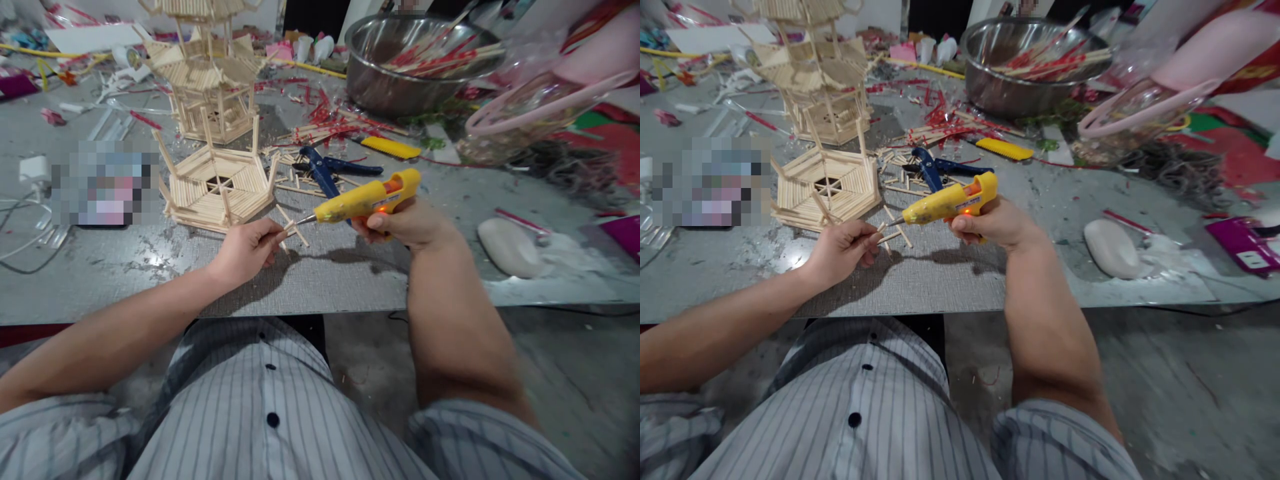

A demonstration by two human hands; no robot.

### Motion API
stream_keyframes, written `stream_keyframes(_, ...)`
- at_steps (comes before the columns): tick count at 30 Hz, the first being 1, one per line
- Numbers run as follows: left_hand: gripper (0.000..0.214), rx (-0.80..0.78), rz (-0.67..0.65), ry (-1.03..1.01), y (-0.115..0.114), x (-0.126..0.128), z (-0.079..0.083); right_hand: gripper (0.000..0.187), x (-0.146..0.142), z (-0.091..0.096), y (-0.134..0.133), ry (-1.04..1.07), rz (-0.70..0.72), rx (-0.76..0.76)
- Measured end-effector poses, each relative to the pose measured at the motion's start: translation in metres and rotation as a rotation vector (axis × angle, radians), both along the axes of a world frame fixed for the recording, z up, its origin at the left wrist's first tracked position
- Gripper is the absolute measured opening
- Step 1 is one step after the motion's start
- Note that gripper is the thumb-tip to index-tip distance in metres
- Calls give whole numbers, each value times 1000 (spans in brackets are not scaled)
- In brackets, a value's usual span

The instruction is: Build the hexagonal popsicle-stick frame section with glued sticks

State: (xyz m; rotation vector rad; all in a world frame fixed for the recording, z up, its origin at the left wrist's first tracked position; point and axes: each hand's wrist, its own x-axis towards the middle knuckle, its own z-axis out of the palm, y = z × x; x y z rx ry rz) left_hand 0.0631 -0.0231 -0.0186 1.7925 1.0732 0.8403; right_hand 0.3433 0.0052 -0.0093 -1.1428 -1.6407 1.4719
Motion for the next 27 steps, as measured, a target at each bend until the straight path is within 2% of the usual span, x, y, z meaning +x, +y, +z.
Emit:
stream_keyframes(9,15,5,-8,26,-1,0,1,47,-5,6,-4,27,-16,4)
stream_keyframes(14,18,33,-22,54,0,-1,-1,44,-5,3,-3,-1,-6,9)
stream_keyframes(27,16,-23,-1,-26,0,1,0,47,-8,3,-2,24,-7,30)
